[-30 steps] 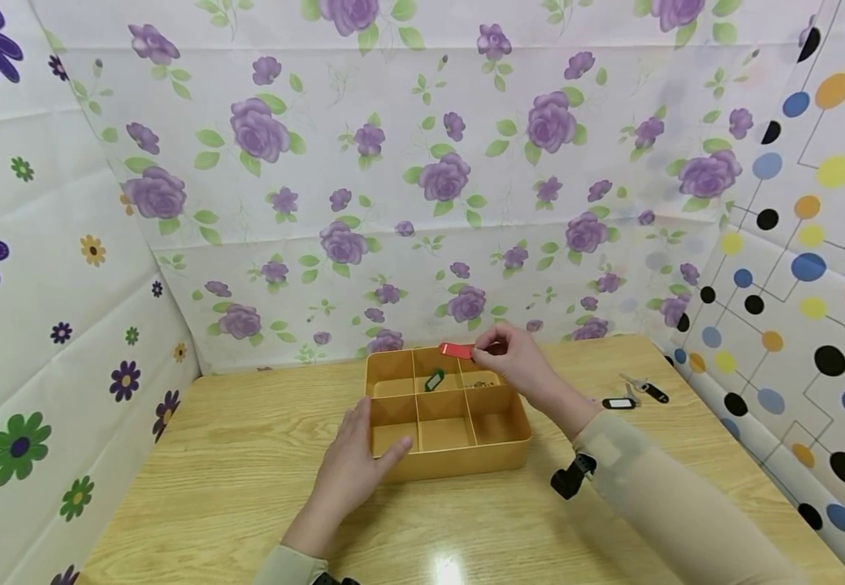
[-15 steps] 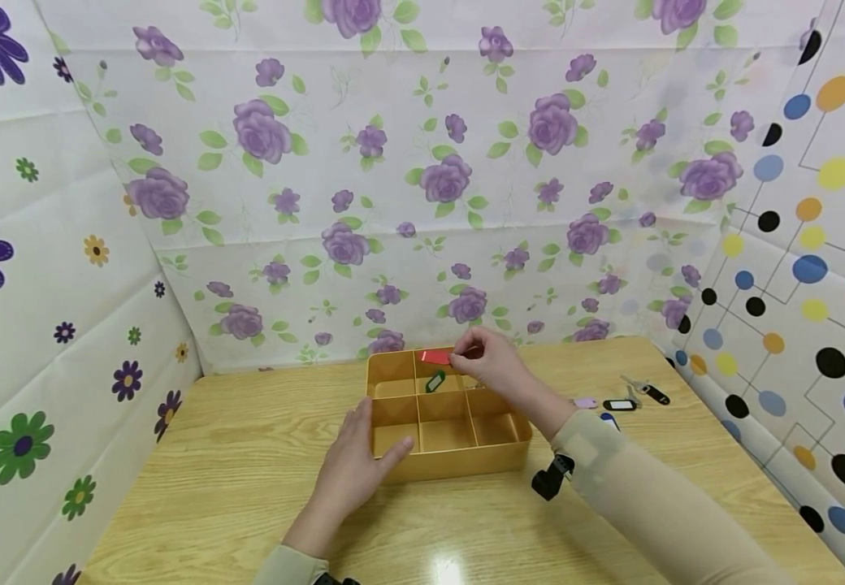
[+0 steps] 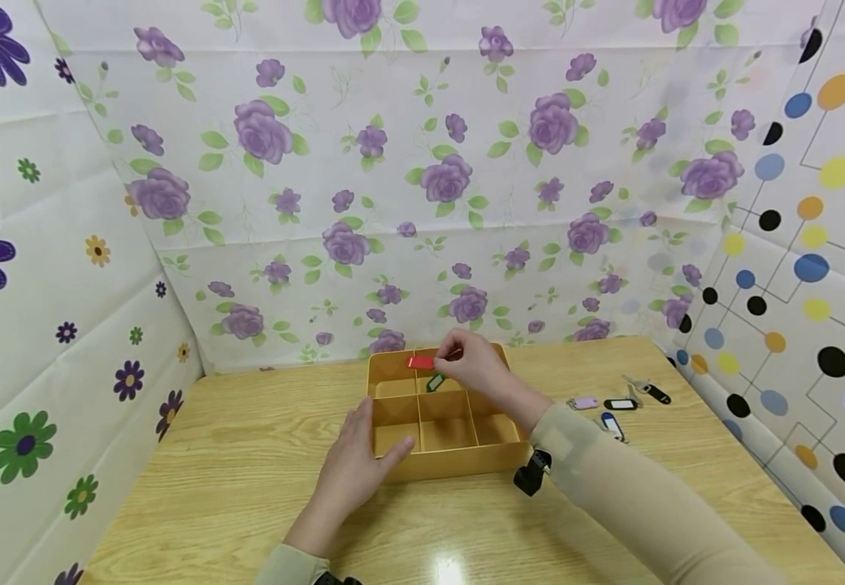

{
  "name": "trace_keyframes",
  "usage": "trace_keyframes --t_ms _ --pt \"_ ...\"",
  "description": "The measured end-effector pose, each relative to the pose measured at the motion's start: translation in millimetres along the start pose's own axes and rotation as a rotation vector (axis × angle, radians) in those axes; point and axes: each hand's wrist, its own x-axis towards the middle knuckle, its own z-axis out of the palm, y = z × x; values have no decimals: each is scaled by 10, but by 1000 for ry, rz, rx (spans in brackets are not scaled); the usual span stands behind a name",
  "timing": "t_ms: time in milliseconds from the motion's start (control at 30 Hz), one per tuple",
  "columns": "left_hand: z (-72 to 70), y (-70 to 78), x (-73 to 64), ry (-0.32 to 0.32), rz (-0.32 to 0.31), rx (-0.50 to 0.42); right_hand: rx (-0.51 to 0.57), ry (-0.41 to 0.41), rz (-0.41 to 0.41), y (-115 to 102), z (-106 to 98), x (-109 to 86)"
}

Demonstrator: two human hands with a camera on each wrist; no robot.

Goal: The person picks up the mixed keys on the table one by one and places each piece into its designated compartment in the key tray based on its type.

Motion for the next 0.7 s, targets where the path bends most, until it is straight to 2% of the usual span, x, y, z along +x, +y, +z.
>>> trace_keyframes --t_ms 400,700 --pt "2 -12 4 1 4 2 -17 -33 -28 35 207 77" --pt "-3 -14 -1 7 9 1 -23 -63 -16 46 311 121"
